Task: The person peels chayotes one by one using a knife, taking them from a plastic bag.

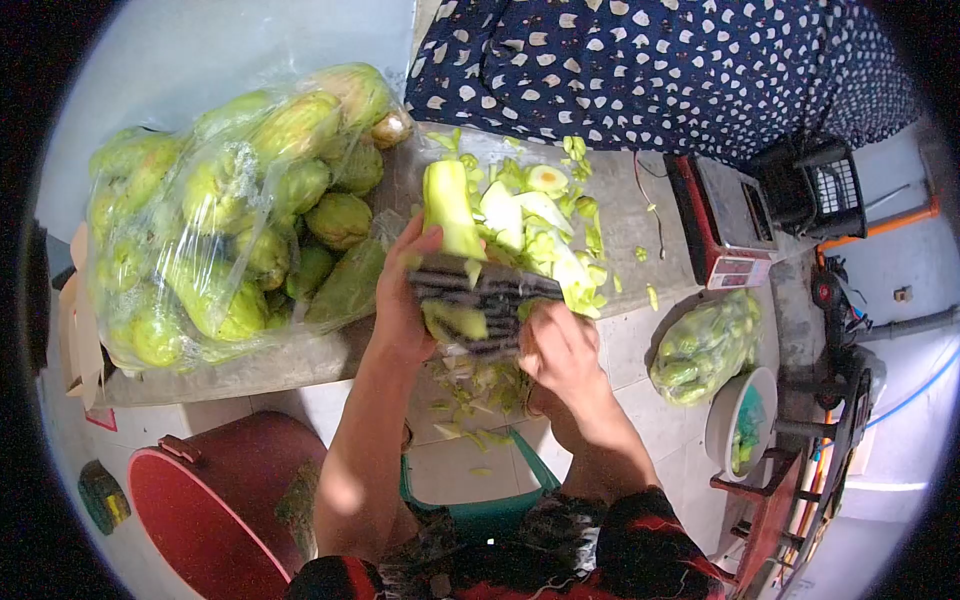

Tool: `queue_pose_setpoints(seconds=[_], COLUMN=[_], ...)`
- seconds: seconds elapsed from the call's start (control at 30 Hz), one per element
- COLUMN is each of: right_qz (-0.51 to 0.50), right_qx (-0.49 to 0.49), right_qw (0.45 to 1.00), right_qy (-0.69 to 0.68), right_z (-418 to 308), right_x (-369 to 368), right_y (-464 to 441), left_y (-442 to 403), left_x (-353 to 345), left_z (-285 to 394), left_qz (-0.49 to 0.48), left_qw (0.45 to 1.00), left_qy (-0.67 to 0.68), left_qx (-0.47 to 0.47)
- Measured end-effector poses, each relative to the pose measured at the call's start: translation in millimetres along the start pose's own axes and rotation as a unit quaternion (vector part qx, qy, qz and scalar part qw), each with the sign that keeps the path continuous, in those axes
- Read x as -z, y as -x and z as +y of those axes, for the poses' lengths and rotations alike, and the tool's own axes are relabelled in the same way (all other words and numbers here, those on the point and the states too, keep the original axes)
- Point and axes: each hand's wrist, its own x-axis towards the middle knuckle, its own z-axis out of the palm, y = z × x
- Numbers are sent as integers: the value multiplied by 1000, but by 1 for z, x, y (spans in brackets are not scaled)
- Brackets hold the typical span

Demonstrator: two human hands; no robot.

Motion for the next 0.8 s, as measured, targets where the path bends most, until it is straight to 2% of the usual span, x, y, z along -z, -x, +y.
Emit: queue_pose_setpoints(seconds=[0.03, 0.1, 0.17, 0.23, 0.37, 0.57, 0.8], right_qz=[1, -13, -15, 21, 17, 3, 20], right_qx=[0, -32, -35, 18, 14, 1, 8], right_qw=[1000, 999, 999, 999, 999, 1000, 1000], right_qy=[2, 14, 3, -39, -44, -24, 0], right_z=[3, 9, 3, -3, -8, 10, 14], right_x=[0, 0, 6, 8, 9, -3, -12], right_y=[2, 2, -1, -4, -7, 3, 9], left_y=[1, 2, 3, 1, 1, -1, -1], left_x=[-1, -3, -8, -8, -6, -6, -4], left_z=[-4, -9, -2, 2, 4, 7, 8], left_qz=[-2, 76, 62, 27, -6, 31, 2], left_qw=[1000, 997, 998, 1000, 1000, 999, 1000], left_qy=[0, 5, 0, -10, -18, -15, -22], left_qx=[1, -30, -17, 11, 1, -4, -23])
